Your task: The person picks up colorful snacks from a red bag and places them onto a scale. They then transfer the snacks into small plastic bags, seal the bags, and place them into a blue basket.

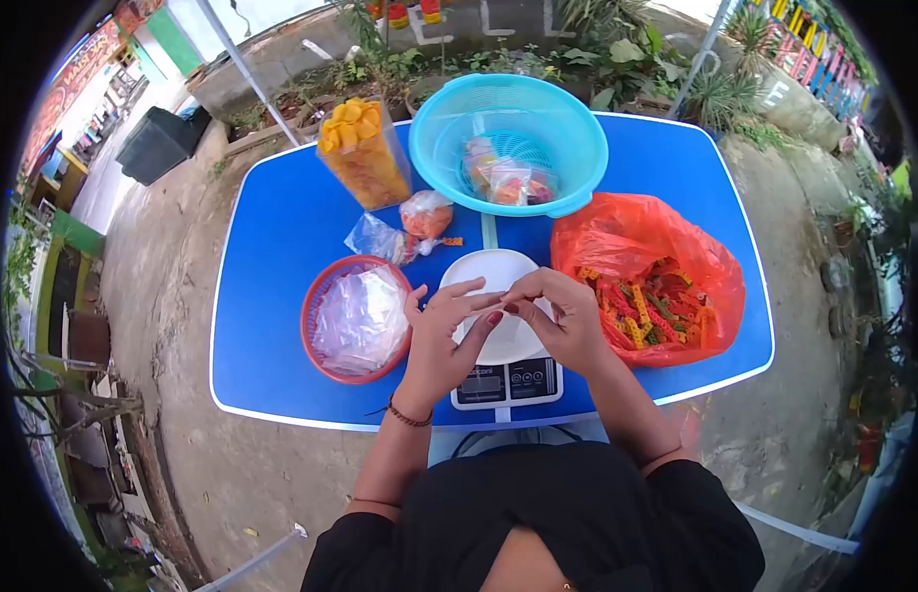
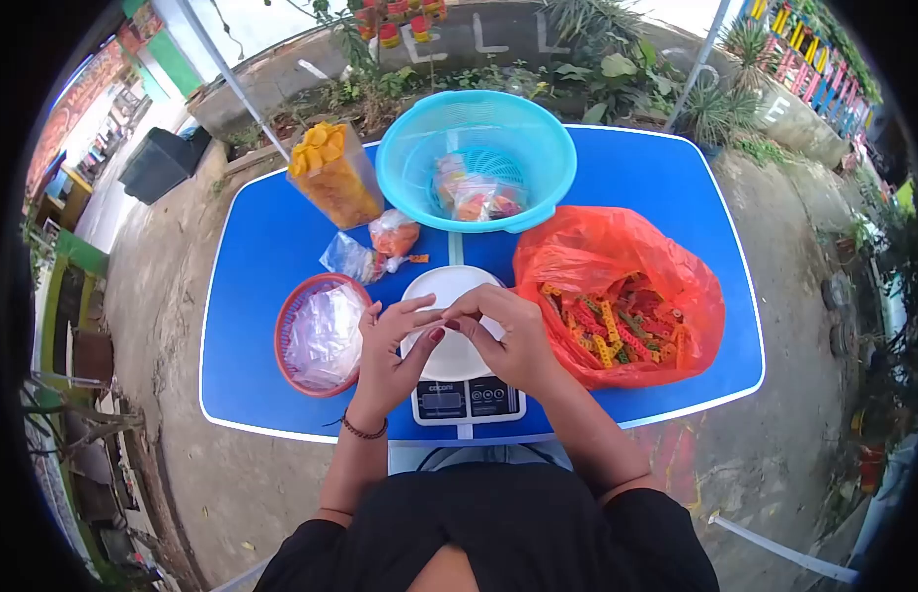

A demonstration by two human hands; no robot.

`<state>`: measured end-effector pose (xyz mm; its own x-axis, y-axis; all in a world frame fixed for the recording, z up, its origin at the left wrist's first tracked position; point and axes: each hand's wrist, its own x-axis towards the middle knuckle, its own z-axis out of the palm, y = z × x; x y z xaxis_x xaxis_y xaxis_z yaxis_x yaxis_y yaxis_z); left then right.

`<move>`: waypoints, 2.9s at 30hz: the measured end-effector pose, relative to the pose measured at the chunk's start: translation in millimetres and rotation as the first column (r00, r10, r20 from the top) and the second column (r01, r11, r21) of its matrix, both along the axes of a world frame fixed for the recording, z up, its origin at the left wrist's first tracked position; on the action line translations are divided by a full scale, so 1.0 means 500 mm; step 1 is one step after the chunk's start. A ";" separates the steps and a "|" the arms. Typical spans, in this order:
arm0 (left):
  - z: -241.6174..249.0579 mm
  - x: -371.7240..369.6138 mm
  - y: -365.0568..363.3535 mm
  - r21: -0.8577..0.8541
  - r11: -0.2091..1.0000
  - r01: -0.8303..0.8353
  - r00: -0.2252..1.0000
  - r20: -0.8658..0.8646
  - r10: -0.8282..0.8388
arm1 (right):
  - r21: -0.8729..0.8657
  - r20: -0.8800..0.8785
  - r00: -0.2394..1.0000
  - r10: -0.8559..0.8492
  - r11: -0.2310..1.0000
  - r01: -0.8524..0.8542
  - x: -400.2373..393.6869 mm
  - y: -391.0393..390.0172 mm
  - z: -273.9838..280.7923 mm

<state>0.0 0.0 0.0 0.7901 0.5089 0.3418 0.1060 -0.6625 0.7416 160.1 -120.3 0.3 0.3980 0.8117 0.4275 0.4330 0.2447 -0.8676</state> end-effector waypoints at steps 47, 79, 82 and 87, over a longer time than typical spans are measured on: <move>-0.068 0.205 -0.224 0.086 0.806 0.585 0.791 -0.282 -0.544 | -0.387 0.747 0.639 -0.184 0.661 0.643 0.226 -0.270 -0.070; -0.066 0.189 -0.231 0.037 0.836 0.548 0.816 -0.241 -0.525 | -0.221 0.764 0.528 -0.372 0.617 0.755 0.222 -0.253 -0.079; -0.066 0.187 -0.234 0.036 0.838 0.545 0.817 -0.244 -0.522 | -0.239 0.767 0.543 -0.340 0.634 0.735 0.230 -0.245 -0.096; -0.061 0.185 -0.237 0.046 0.839 0.542 0.818 -0.255 -0.515 | -0.270 0.697 0.638 -0.327 0.705 0.656 0.216 -0.232 -0.100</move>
<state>92.6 -118.3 -30.7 0.9875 -0.0399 0.1523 -0.1316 -0.7405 0.6591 268.0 -236.5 -49.9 0.6139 0.7112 0.3426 0.7866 -0.5148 -0.3408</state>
